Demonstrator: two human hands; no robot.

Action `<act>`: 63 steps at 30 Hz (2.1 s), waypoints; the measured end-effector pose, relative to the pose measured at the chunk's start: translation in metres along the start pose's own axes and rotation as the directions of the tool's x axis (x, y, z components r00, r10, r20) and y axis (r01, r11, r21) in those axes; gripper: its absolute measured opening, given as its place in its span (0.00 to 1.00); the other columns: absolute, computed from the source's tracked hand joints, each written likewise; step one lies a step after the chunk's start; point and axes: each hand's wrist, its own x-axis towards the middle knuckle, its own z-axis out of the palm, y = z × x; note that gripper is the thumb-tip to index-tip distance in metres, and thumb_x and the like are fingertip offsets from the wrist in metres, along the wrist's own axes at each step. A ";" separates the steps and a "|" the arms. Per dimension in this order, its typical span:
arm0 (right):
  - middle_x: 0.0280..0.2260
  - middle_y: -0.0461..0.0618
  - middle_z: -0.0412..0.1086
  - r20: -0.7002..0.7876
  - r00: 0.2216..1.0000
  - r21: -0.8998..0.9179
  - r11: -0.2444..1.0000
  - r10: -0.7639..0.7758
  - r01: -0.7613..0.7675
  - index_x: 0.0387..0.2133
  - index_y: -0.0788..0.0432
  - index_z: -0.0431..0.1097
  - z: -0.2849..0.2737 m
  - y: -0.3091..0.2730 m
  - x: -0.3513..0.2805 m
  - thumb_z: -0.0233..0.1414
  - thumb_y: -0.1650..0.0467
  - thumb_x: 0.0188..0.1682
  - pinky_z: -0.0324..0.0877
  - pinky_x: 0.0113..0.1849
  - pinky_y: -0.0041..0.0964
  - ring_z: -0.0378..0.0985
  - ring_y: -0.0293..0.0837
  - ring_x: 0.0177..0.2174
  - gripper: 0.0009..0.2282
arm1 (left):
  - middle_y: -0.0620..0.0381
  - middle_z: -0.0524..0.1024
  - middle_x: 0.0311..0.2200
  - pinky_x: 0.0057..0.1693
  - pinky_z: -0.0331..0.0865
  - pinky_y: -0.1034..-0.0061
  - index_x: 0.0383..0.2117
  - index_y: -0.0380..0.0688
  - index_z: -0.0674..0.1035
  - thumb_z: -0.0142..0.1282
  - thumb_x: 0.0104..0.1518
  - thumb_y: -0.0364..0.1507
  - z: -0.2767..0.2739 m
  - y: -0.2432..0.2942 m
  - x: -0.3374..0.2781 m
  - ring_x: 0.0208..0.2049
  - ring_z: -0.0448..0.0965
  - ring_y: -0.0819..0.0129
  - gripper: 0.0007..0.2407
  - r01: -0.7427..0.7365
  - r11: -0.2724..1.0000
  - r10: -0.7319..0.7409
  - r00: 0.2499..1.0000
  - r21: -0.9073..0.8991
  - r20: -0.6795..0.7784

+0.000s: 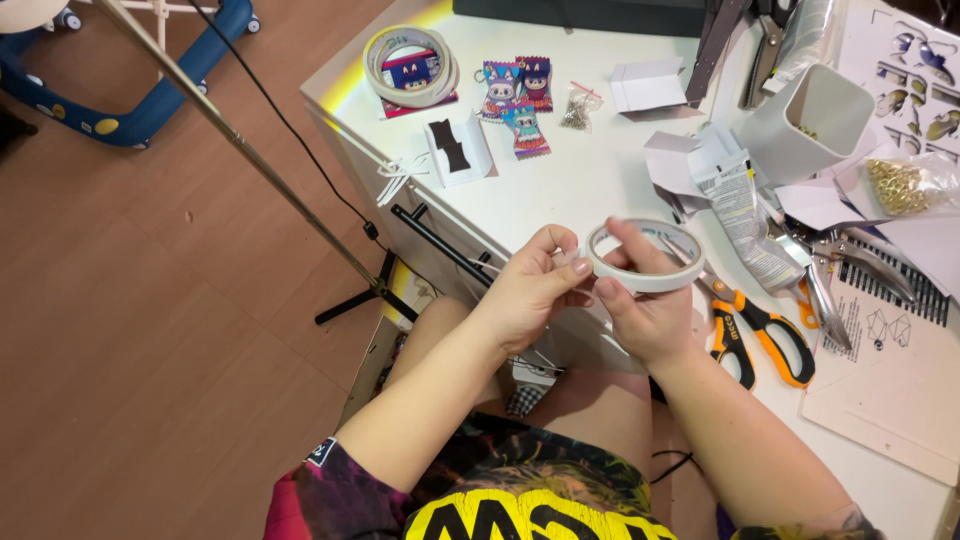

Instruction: The person sits on the floor and uses scissors to cut small pieces of paper and tape. They repeatedly trim the edges of the paper and apply tape to the items.

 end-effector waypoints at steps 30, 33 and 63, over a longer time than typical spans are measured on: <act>0.27 0.51 0.74 -0.290 0.822 0.285 0.864 0.490 -0.415 0.38 0.66 0.71 0.020 0.017 -0.007 0.63 0.82 0.43 0.78 0.31 0.26 0.80 0.34 0.27 0.11 | 0.54 0.81 0.25 0.45 0.77 0.60 0.29 0.49 0.84 0.57 0.52 0.34 0.024 0.031 0.284 0.36 0.85 0.52 0.06 -0.014 -0.299 0.181 0.981 0.954 0.071; 0.27 0.52 0.74 -0.286 0.829 0.276 0.870 0.480 -0.408 0.39 0.67 0.71 0.021 0.014 -0.004 0.63 0.82 0.43 0.78 0.31 0.28 0.80 0.35 0.28 0.12 | 0.51 0.81 0.23 0.44 0.78 0.59 0.28 0.47 0.84 0.51 0.57 0.30 0.027 0.035 0.284 0.33 0.85 0.52 0.08 0.000 -0.285 0.190 0.980 0.958 0.056; 0.27 0.66 0.72 -0.437 0.854 0.437 0.897 0.282 -0.072 0.40 0.66 0.62 0.015 -0.013 -0.003 0.59 0.86 0.43 0.83 0.30 0.44 0.83 0.52 0.25 0.16 | 0.45 0.84 0.39 0.51 0.74 0.74 0.61 0.39 0.68 0.58 0.56 0.19 0.030 0.007 -0.019 0.40 0.81 0.68 0.24 -0.086 0.773 0.299 0.923 0.629 -0.241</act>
